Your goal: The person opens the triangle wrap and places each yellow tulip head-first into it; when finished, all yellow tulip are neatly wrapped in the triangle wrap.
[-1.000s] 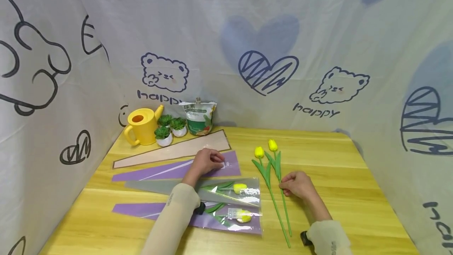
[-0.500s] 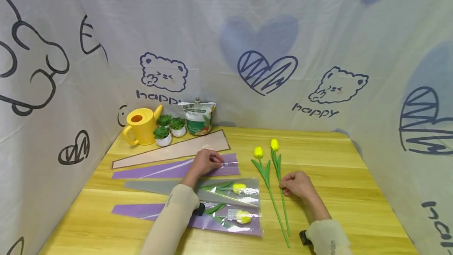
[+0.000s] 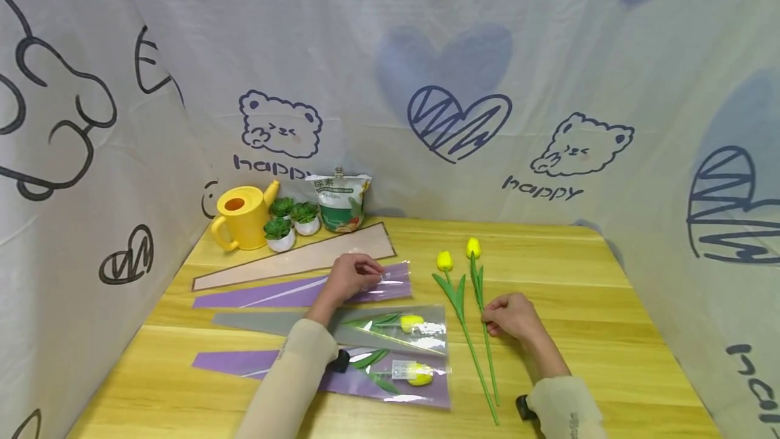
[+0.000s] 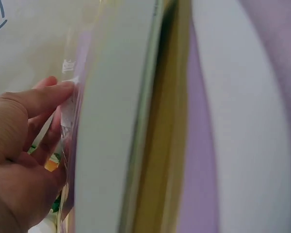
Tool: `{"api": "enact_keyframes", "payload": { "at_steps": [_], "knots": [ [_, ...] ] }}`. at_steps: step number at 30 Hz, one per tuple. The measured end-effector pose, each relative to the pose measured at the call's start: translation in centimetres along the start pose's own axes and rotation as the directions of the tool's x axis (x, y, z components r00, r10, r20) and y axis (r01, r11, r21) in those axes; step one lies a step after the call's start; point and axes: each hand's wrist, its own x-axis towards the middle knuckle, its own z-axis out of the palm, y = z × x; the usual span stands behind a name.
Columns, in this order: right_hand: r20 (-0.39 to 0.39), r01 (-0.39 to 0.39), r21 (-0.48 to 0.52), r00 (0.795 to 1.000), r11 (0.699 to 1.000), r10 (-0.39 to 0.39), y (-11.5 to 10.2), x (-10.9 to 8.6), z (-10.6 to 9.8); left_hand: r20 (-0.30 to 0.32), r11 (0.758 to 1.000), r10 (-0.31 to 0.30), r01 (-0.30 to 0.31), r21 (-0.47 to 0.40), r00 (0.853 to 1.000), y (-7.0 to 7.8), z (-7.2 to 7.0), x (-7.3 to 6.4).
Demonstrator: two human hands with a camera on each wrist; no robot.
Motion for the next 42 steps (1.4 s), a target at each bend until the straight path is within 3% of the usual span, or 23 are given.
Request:
{"api": "enact_keyframes", "payload": {
  "at_steps": [7,18,29,36,42],
  "knots": [
    [-0.015,-0.006,-0.017,1.0,1.0,0.006,-0.1,-0.2,-0.1,0.003,0.996,0.088,-0.088,-0.028,0.996,0.1,-0.2,-0.3],
    [-0.02,-0.013,-0.024,1.0,1.0,0.012,-0.3,-0.2,-0.2,0.022,0.997,0.069,-0.069,0.025,0.997,0.6,-0.1,-0.5],
    [-0.042,-0.003,0.054,0.999,0.999,0.006,-0.4,-0.1,-0.4,0.007,0.993,0.114,-0.114,0.027,0.993,0.5,0.0,-0.7],
    [-0.055,0.0,0.085,0.998,0.996,0.005,-0.3,-0.1,-0.7,0.035,0.98,0.154,-0.157,0.121,0.987,0.8,0.3,-0.7],
    [-0.089,0.037,0.083,0.996,0.996,-0.03,-0.9,-0.4,-1.0,0.038,0.98,0.134,-0.138,0.142,0.99,1.3,0.4,-0.8]
  ]
}}
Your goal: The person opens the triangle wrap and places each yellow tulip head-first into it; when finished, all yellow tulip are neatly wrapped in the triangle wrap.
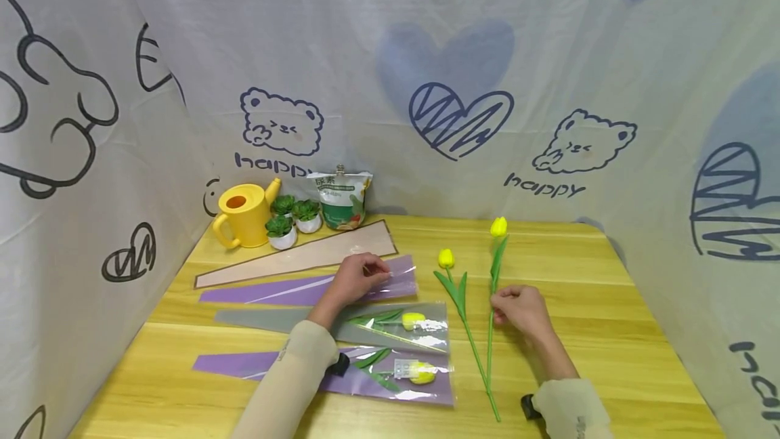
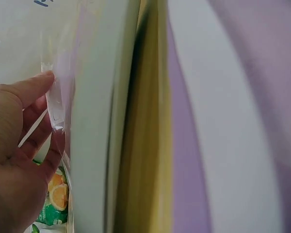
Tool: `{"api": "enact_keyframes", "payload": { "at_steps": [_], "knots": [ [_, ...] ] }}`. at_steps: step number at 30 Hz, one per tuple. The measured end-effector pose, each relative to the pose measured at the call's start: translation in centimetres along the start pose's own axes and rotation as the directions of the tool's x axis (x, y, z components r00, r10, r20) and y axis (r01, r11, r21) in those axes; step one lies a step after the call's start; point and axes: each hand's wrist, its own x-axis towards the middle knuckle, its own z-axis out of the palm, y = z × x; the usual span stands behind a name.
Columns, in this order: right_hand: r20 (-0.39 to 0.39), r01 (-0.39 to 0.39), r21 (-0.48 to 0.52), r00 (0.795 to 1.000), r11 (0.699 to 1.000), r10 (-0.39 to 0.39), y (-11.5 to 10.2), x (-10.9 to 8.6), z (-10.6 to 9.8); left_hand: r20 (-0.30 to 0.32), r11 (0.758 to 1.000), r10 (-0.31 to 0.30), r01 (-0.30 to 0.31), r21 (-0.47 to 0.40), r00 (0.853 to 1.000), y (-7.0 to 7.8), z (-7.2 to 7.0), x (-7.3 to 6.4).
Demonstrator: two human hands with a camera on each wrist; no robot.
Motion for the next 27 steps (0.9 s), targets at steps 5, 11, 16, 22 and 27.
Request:
{"api": "enact_keyframes", "payload": {
  "at_steps": [5,11,16,22,27],
  "knots": [
    [-0.044,0.05,-0.012,0.998,0.999,-0.051,-0.5,-0.3,-0.1,-0.006,1.0,-0.02,0.02,-0.011,1.0,0.0,0.1,0.0],
    [-0.07,0.052,0.021,0.996,0.998,-0.05,-1.0,-0.2,-0.3,0.007,0.999,-0.015,0.016,-0.035,1.0,0.0,0.1,-0.1],
    [-0.073,0.059,0.049,0.996,0.997,-0.056,-1.1,-0.2,-0.5,0.028,0.999,0.001,0.0,-0.035,1.0,0.1,0.0,-0.2],
    [-0.11,0.081,0.093,0.991,0.992,-0.071,-1.1,-0.3,-0.7,0.06,0.999,0.02,-0.018,-0.029,0.998,0.1,0.1,0.0],
    [-0.175,0.126,0.196,0.98,0.973,-0.091,-1.4,-0.1,-0.5,0.065,0.999,0.027,-0.025,-0.034,0.998,-0.1,0.2,0.0]
  ]
}}
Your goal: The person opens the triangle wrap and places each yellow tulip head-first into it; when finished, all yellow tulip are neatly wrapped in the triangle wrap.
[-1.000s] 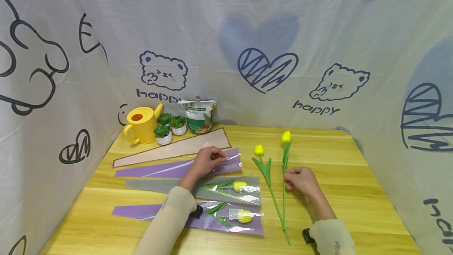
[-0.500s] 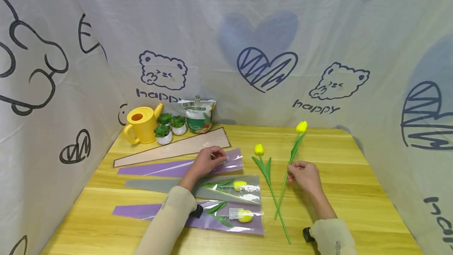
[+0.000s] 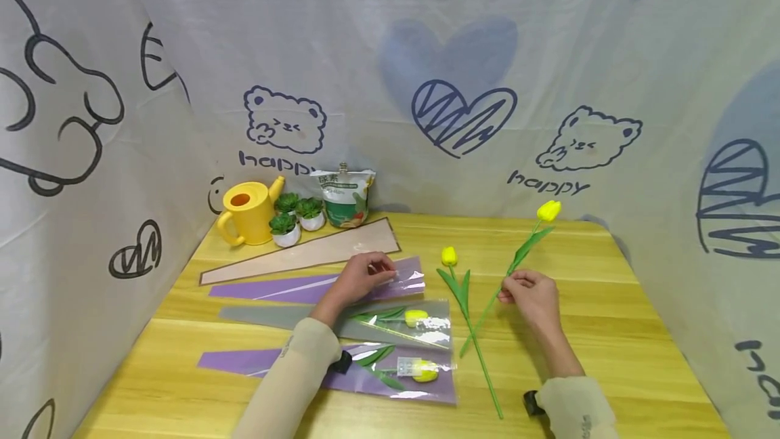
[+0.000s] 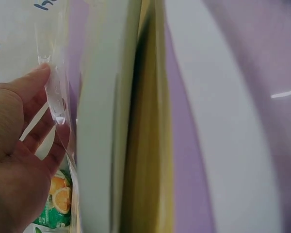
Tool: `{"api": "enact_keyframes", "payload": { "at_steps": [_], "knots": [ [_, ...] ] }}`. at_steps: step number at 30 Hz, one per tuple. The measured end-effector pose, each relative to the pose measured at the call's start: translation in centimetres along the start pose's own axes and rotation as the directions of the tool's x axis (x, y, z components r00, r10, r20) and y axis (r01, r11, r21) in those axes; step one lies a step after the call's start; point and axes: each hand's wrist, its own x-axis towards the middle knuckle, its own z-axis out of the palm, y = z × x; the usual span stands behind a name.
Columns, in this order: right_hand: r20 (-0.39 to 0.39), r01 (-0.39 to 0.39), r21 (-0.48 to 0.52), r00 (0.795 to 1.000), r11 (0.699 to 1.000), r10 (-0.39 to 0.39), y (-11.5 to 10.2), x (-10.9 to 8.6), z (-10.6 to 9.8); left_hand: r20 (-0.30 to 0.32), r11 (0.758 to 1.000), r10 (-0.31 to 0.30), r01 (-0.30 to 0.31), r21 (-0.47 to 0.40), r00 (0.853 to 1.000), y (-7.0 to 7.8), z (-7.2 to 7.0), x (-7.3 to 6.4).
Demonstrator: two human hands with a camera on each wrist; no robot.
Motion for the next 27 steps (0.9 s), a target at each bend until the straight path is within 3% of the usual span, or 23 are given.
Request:
{"api": "enact_keyframes", "payload": {
  "at_steps": [10,18,23,27],
  "knots": [
    [-0.128,0.06,0.183,0.991,0.981,-0.037,-0.8,0.0,0.6,0.039,0.999,0.041,-0.041,-0.009,0.998,0.8,0.2,0.0],
    [-0.264,0.22,0.306,0.954,0.926,-0.139,-1.0,-0.2,1.1,0.077,0.999,0.044,-0.042,-0.024,0.996,1.2,0.5,-0.3],
    [-0.312,0.272,0.374,0.937,0.887,-0.156,-1.2,-0.1,1.1,0.098,0.998,0.053,-0.05,-0.032,0.994,1.4,0.6,-0.3],
    [-0.357,0.296,0.39,0.922,0.872,-0.153,-1.1,-0.1,0.9,0.106,0.998,0.051,-0.046,-0.044,0.993,1.4,0.7,-0.3]
  ]
}}
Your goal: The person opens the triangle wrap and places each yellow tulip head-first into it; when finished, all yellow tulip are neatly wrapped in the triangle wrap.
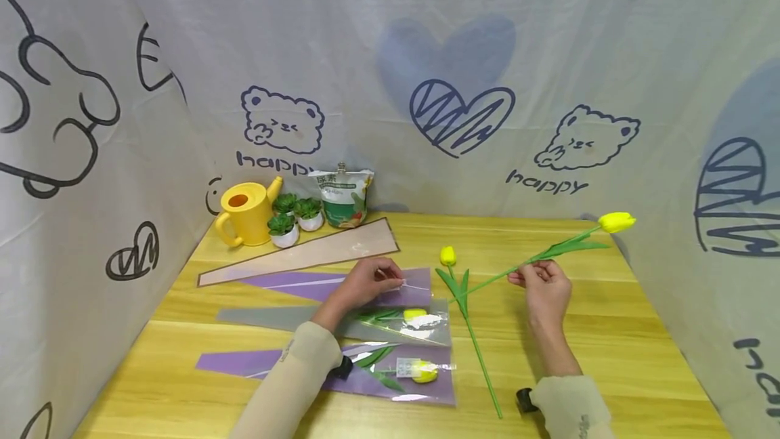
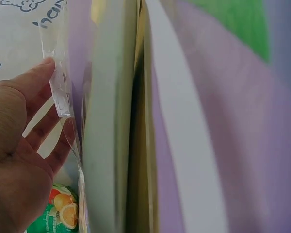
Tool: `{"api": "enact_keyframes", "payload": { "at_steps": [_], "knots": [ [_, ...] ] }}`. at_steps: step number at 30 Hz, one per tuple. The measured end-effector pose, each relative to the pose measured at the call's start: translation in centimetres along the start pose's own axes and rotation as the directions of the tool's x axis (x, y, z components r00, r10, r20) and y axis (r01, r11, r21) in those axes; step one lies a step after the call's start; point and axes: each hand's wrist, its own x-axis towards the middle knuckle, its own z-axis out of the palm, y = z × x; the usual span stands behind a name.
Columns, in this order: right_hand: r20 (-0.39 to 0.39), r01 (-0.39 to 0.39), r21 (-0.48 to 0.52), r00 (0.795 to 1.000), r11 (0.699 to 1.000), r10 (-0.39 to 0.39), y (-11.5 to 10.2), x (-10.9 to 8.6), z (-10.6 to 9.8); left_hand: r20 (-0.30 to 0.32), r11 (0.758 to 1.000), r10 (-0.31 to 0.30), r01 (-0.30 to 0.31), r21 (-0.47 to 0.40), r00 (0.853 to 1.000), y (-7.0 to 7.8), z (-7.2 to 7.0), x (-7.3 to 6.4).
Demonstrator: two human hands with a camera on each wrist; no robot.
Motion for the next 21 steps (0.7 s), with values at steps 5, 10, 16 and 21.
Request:
{"api": "enact_keyframes", "payload": {
  "at_steps": [5,10,16,21],
  "knots": [
    [-0.029,0.014,0.025,0.999,1.0,-0.013,0.0,0.0,0.1,-0.007,1.0,0.005,-0.005,-0.004,1.0,0.0,0.1,0.0],
    [-0.025,-0.015,0.043,1.0,0.999,0.016,0.3,-0.4,0.5,-0.014,1.0,0.004,-0.003,0.02,1.0,0.1,0.2,-0.1],
    [-0.044,0.007,0.054,0.999,0.999,-0.005,0.5,-0.8,1.3,-0.027,0.999,0.009,-0.008,0.032,1.0,0.1,0.4,0.0],
    [-0.023,-0.005,0.043,1.0,0.999,0.006,0.8,-1.1,1.6,-0.032,0.999,0.023,-0.022,0.027,0.999,0.1,0.5,0.0]
  ]
}}
